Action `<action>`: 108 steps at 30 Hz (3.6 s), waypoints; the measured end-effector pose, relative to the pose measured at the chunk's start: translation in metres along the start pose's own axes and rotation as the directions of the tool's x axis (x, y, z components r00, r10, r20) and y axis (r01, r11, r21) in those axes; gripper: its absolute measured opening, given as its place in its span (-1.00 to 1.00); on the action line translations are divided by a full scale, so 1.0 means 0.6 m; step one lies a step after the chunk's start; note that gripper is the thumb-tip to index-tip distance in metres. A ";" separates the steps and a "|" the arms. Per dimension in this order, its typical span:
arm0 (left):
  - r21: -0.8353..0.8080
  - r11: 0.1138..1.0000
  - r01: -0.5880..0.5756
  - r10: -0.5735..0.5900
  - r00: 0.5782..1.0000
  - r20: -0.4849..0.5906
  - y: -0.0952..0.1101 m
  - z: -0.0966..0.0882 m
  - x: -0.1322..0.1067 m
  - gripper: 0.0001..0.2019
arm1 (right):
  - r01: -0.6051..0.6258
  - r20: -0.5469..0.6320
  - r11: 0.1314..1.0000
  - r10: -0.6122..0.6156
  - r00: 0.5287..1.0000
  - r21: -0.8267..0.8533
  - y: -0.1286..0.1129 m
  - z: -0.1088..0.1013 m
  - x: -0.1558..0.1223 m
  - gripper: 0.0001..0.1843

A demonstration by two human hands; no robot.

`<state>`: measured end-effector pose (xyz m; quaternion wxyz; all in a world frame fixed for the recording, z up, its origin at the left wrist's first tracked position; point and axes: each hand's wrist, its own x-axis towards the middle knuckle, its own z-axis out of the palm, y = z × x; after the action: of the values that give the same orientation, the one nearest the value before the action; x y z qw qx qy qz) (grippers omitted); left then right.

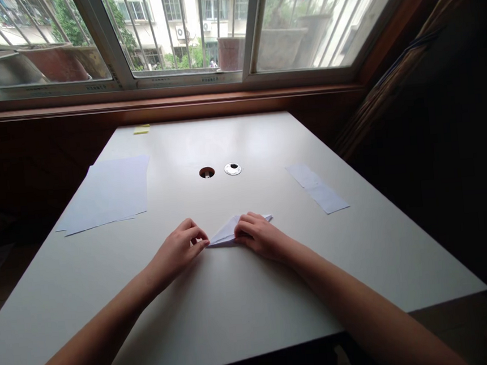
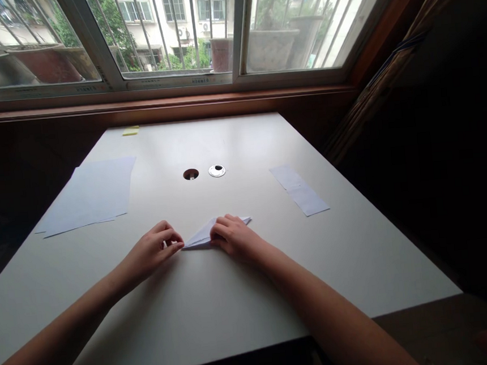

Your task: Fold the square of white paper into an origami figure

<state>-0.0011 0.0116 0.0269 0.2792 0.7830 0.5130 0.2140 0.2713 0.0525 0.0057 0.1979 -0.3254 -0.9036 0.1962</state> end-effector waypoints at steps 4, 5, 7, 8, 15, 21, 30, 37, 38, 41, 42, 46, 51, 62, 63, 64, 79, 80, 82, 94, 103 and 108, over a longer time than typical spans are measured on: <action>0.016 1.000 0.010 -0.010 1.000 0.029 0.015 0.018 0.006 -0.80 | -0.003 -0.002 1.000 0.003 1.000 -0.002 0.000 0.000 0.000 -0.96; 0.030 0.999 0.022 -0.023 0.999 0.022 0.017 0.021 0.008 -0.81 | -0.004 -0.004 1.000 0.004 1.000 -0.001 0.000 0.001 0.000 -0.96; 0.053 0.998 0.046 -0.046 0.999 -0.005 0.018 0.025 0.011 -0.82 | -0.002 -0.007 1.000 0.002 1.000 -0.001 0.002 0.002 0.000 -0.96; 0.057 0.997 0.052 -0.051 0.999 -0.010 0.018 0.025 0.012 -0.82 | -0.001 -0.008 1.000 0.001 1.000 -0.002 0.002 0.002 0.000 -0.97; 0.060 0.997 0.056 -0.057 0.998 0.012 0.015 0.026 0.016 -0.81 | -0.028 -0.010 0.999 0.029 1.000 0.037 0.002 0.000 0.000 -0.96; 0.121 0.988 0.091 -0.092 0.996 0.000 0.021 0.027 0.018 -0.81 | -0.222 -0.078 0.972 0.228 0.970 0.075 -0.002 0.000 0.000 -0.93; 0.251 0.966 -0.067 0.078 0.996 -0.032 0.010 0.039 0.019 -0.87 | -0.285 -0.081 0.958 0.287 0.954 0.039 -0.010 0.000 0.005 -0.89; 0.432 0.773 -0.465 0.485 0.872 0.071 0.001 0.052 -0.005 -0.56 | -0.285 -0.063 0.959 0.284 0.957 -0.004 -0.013 -0.004 0.009 -0.89; 0.452 0.757 -0.472 0.494 0.866 0.078 0.002 0.054 -0.008 -0.55 | -0.284 -0.063 0.959 0.283 0.957 -0.012 -0.013 -0.005 0.010 -0.89; 0.498 0.736 -0.458 0.489 0.869 0.075 0.005 0.059 -0.014 -0.58 | -0.285 -0.064 0.958 0.282 0.957 -0.034 -0.014 -0.004 0.010 -0.89; 0.511 0.730 -0.454 0.488 0.870 0.076 0.006 0.061 -0.015 -0.58 | -0.285 -0.066 0.958 0.282 0.957 -0.040 -0.014 -0.003 0.009 -0.88; 0.559 0.707 -0.432 0.470 0.879 0.085 0.012 0.066 -0.018 -0.58 | -0.287 -0.079 0.956 0.282 0.956 -0.061 -0.015 -0.001 0.009 -0.88; 0.601 0.691 -0.401 0.435 0.895 0.097 0.019 0.069 -0.020 -0.57 | -0.293 -0.085 0.954 0.287 0.954 -0.069 -0.015 0.001 0.010 -0.88; 0.507 0.767 -0.393 0.425 0.903 0.057 0.010 0.071 -0.018 -0.58 | -0.306 -0.072 0.948 0.300 0.951 -0.088 -0.017 -0.002 0.012 -0.88; 0.486 0.776 -0.402 0.434 0.899 0.051 0.008 0.069 -0.019 -0.58 | -0.304 -0.072 0.948 0.299 0.952 -0.088 -0.017 -0.001 0.012 -0.88; 0.467 0.783 -0.411 0.444 0.895 0.042 0.005 0.066 -0.019 -0.58 | -0.304 -0.072 0.949 0.298 0.952 -0.087 -0.016 -0.001 0.012 -0.88; 0.401 0.816 -0.417 0.483 0.872 -0.078 -0.009 0.042 -0.029 -0.68 | -0.300 -0.067 0.951 0.296 0.953 -0.073 -0.015 -0.002 0.010 -0.88; 0.402 0.811 -0.426 0.491 0.868 -0.072 -0.012 0.040 -0.029 -0.69 | -0.299 -0.066 0.951 0.295 0.953 -0.072 -0.015 -0.002 0.010 -0.88; 0.397 0.804 -0.442 0.502 0.863 -0.056 -0.019 0.038 -0.028 -0.68 | -0.296 -0.066 0.952 0.292 0.954 -0.072 -0.013 -0.001 0.009 -0.88; 0.328 0.857 -0.398 0.462 0.876 -0.143 -0.027 0.000 -0.035 -0.86 | -0.276 -0.053 0.959 0.273 0.961 -0.070 -0.006 0.002 0.006 -0.89; 0.447 0.758 -0.475 0.526 0.850 0.011 -0.014 0.024 -0.017 -0.56 | -0.259 -0.058 0.960 0.254 0.965 -0.105 -0.008 0.002 0.008 -0.90; 0.484 0.744 -0.460 0.509 0.860 0.034 -0.010 0.035 -0.014 -0.54 | -0.253 -0.066 0.961 0.247 0.967 -0.109 -0.006 0.003 0.007 -0.91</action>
<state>0.0049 0.0013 0.0067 -0.0132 0.9214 0.3414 0.1854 0.2656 0.0522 0.0070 0.1756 -0.4528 -0.8597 0.1579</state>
